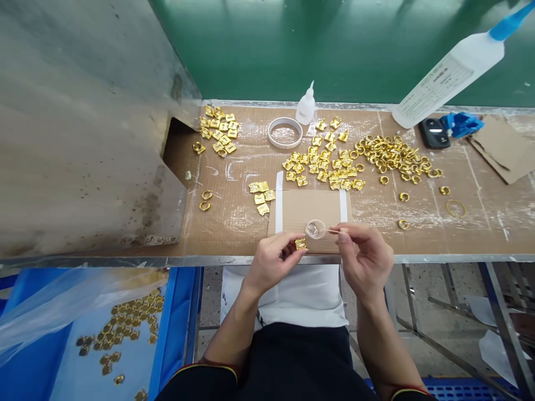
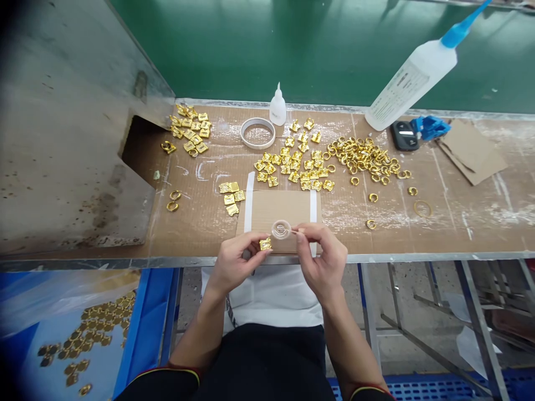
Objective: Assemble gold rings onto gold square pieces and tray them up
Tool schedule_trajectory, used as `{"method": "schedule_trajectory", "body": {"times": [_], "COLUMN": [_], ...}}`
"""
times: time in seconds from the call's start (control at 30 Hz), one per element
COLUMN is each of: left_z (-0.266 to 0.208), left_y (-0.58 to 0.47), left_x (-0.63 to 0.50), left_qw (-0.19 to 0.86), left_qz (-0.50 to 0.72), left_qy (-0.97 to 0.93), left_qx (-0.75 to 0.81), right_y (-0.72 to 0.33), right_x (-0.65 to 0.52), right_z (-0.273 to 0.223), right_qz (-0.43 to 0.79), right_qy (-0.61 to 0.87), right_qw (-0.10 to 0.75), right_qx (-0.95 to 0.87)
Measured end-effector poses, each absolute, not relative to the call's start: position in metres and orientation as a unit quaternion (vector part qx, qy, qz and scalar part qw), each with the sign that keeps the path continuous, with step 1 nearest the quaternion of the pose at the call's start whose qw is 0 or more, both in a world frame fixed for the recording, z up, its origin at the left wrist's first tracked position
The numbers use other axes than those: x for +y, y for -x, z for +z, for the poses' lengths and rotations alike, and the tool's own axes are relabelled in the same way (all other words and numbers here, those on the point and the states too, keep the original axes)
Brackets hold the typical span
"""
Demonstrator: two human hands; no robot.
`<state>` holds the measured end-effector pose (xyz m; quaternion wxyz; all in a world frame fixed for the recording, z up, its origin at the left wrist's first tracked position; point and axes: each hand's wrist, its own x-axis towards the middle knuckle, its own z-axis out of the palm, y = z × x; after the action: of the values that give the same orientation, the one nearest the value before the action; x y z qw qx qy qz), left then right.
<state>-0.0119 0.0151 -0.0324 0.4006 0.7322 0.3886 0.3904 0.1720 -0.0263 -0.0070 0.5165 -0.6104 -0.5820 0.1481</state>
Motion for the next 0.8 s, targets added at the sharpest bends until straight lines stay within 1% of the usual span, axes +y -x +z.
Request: {"method": "schedule_trajectory", "body": {"times": [0.23, 0.43, 0.6, 0.8], "left_z": [-0.031, -0.031, -0.032, -0.031], "left_y": [0.012, 0.012, 0.012, 0.012], "left_x": [0.015, 0.014, 0.014, 0.015], "left_qw": [0.410, 0.415, 0.418, 0.419], "left_qz": [0.386, 0.377, 0.382, 0.388], "left_qy": [-0.728, -0.725, -0.720, -0.715], "left_qx": [0.391, 0.399, 0.401, 0.405], "right_y": [-0.175, -0.180, -0.183, -0.180], "right_x": [-0.006, -0.009, -0.014, -0.020], "right_z": [-0.013, -0.003, -0.002, -0.011], "right_qz": [0.106, 0.125, 0.160, 0.225], "right_qy": [0.592, 0.587, 0.595, 0.617], "right_qw": [0.438, 0.400, 0.431, 0.523], "right_qx": [-0.668, -0.693, -0.660, -0.543]}}
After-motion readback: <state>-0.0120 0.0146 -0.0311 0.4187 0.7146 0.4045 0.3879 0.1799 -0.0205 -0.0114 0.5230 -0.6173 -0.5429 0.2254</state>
